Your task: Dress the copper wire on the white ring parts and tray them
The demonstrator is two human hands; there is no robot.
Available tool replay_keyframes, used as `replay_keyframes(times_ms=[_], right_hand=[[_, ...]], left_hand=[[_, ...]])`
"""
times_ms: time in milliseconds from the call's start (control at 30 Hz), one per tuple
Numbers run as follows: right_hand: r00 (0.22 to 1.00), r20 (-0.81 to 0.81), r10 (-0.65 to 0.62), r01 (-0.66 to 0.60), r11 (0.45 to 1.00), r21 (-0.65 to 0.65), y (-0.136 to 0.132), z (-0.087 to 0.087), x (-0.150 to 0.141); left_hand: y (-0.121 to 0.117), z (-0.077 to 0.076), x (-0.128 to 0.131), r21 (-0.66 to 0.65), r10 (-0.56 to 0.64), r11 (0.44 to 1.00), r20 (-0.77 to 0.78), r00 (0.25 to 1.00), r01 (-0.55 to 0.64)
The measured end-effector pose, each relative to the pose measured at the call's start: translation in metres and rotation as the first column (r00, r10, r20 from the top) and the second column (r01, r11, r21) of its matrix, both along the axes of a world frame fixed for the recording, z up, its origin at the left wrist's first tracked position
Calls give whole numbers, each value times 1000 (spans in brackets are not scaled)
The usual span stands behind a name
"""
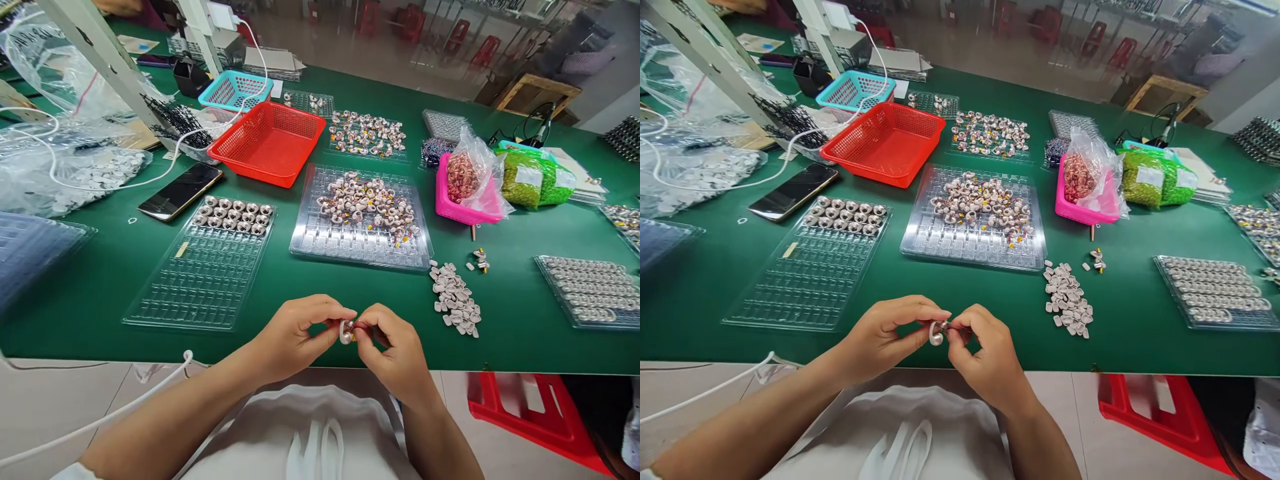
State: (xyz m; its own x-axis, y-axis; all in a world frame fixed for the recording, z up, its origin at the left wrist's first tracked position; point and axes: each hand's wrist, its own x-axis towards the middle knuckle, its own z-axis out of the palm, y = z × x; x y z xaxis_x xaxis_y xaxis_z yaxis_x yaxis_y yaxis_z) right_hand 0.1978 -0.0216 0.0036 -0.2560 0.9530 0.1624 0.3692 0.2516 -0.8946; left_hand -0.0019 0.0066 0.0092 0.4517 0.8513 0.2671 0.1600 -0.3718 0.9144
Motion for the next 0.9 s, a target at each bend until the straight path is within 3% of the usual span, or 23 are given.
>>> replay_keyframes(times_ms=[133, 233, 367, 433, 533, 900], right_hand=[[998, -70, -2, -9, 988, -154, 0, -5, 0], [989, -149, -9, -16, 986, -165, -1, -12, -2], [976, -208, -72, 63, 997, -53, -5, -21, -8], [976, -191, -103, 110, 993, 28, -6, -22, -12], [976, -156, -150, 168, 980, 105, -6, -22, -16], [992, -108, -67, 83, 985, 150, -8, -16, -14]], left_hand=[[-1, -3, 4, -31, 94, 995, -46, 994, -95], [-3, -4, 9, -250, 161, 955, -15, 987, -160], [-5, -6, 16, -648, 209, 760, 176, 962, -47], [-4, -6, 18, -737, 233, 675, 254, 939, 32], [-2, -6, 17, -794, 248, 600, 299, 921, 96], [2, -3, 14, -803, 196, 584, 281, 939, 118]])
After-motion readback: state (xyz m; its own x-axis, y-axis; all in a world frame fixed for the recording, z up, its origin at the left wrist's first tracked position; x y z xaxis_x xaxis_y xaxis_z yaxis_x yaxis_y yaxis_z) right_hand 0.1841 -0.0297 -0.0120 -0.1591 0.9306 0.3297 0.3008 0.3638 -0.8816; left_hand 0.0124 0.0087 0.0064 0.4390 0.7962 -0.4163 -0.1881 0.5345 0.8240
